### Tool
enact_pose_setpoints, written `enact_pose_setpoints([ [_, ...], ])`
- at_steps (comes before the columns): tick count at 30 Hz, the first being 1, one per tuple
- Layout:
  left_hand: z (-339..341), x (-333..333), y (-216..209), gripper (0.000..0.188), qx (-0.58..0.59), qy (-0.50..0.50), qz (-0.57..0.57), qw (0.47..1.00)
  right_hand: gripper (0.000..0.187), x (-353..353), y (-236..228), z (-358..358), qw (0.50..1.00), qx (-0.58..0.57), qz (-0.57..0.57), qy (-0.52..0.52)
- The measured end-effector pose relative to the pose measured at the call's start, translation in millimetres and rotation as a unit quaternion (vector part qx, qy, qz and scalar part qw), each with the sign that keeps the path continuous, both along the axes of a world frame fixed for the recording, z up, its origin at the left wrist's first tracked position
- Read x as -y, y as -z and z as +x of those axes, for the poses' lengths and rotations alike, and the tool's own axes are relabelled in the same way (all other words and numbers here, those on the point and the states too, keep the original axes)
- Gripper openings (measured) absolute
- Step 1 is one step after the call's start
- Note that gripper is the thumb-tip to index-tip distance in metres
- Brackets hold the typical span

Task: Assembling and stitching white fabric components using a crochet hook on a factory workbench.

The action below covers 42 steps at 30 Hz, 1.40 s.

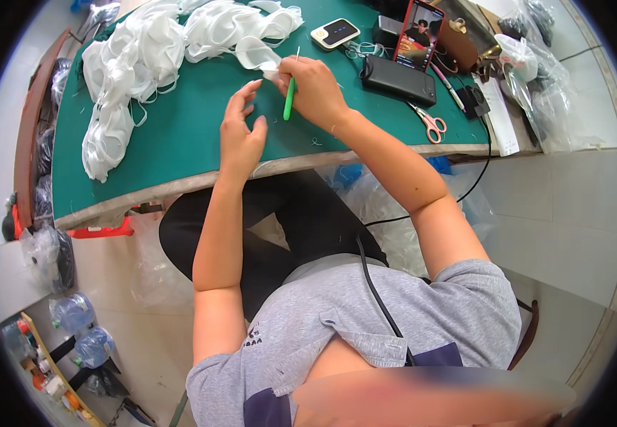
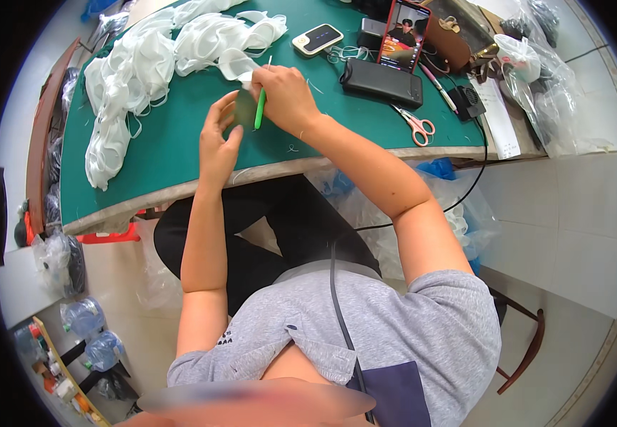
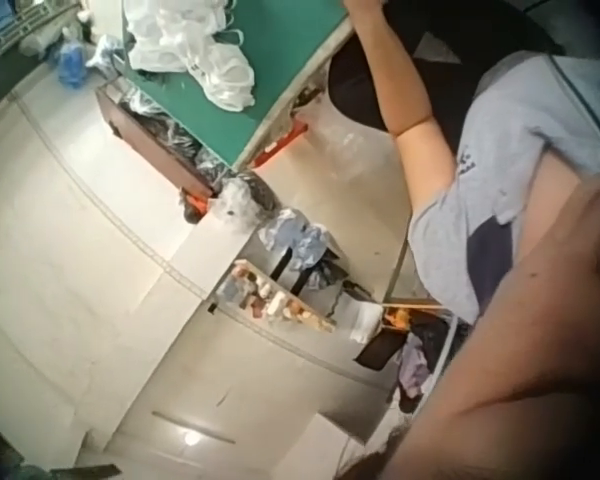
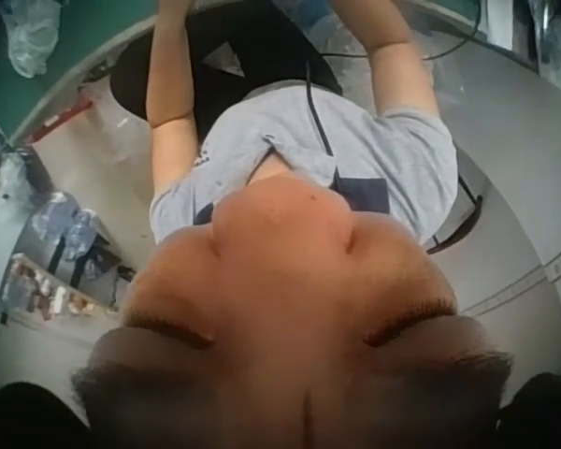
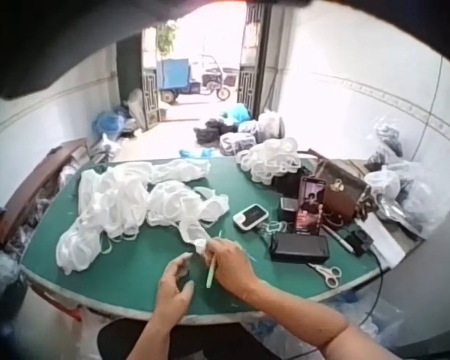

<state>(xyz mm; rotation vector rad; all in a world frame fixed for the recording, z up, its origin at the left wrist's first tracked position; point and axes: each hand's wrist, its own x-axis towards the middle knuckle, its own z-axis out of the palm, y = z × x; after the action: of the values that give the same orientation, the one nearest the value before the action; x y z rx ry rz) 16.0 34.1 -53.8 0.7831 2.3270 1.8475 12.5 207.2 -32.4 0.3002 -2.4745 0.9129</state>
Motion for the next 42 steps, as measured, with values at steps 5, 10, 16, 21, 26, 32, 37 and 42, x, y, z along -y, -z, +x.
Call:
enact_pose_setpoints([
  [5, 5.8, 6.2, -8.0, 0.076, -0.035, -0.117, 0.083, 0.989, 0.034, -8.4, -57.3, 30.5, 0.879, 0.120, -0.430, -0.167],
  [10, 9.4, 16.9, -4.0, 0.065, 0.365, 0.150, 0.462, 0.794, 0.030, -17.6, -57.9, 55.7, 0.722, 0.188, -0.619, -0.246],
  [16, 20.4, 10.6, -17.3, 0.057, 0.486, 0.170, 0.523, 0.679, 0.028, -22.7, -36.4, 94.8, 0.723, 0.251, -0.618, -0.181],
  [21, 30.6, -2.6, -18.3, 0.040, 0.430, 0.164, 0.455, 0.762, 0.028, -27.3, -22.2, 114.9, 0.838, 0.227, -0.482, -0.117],
  [26, 37.8, -4.7, -23.9, 0.036, 0.404, 0.145, 0.431, 0.794, 0.030, -22.3, -15.7, 110.3, 0.893, 0.114, -0.434, -0.007],
  [32, 51.3, -7.3, -26.6, 0.029, 0.364, 0.156, 0.391, 0.831, 0.030, -7.8, -26.5, 107.0, 0.926, 0.037, -0.376, -0.025],
  [37, 55.1, -7.2, -23.9, 0.025, 0.358, 0.165, 0.386, 0.834, 0.041, -0.2, -26.5, 103.0, 0.923, -0.006, -0.372, -0.098],
  [42, 51.9, -4.4, -13.9, 0.023, 0.334, 0.157, 0.399, 0.839, 0.036, -0.3, -25.9, 102.9, 0.874, -0.010, -0.478, -0.085],
])
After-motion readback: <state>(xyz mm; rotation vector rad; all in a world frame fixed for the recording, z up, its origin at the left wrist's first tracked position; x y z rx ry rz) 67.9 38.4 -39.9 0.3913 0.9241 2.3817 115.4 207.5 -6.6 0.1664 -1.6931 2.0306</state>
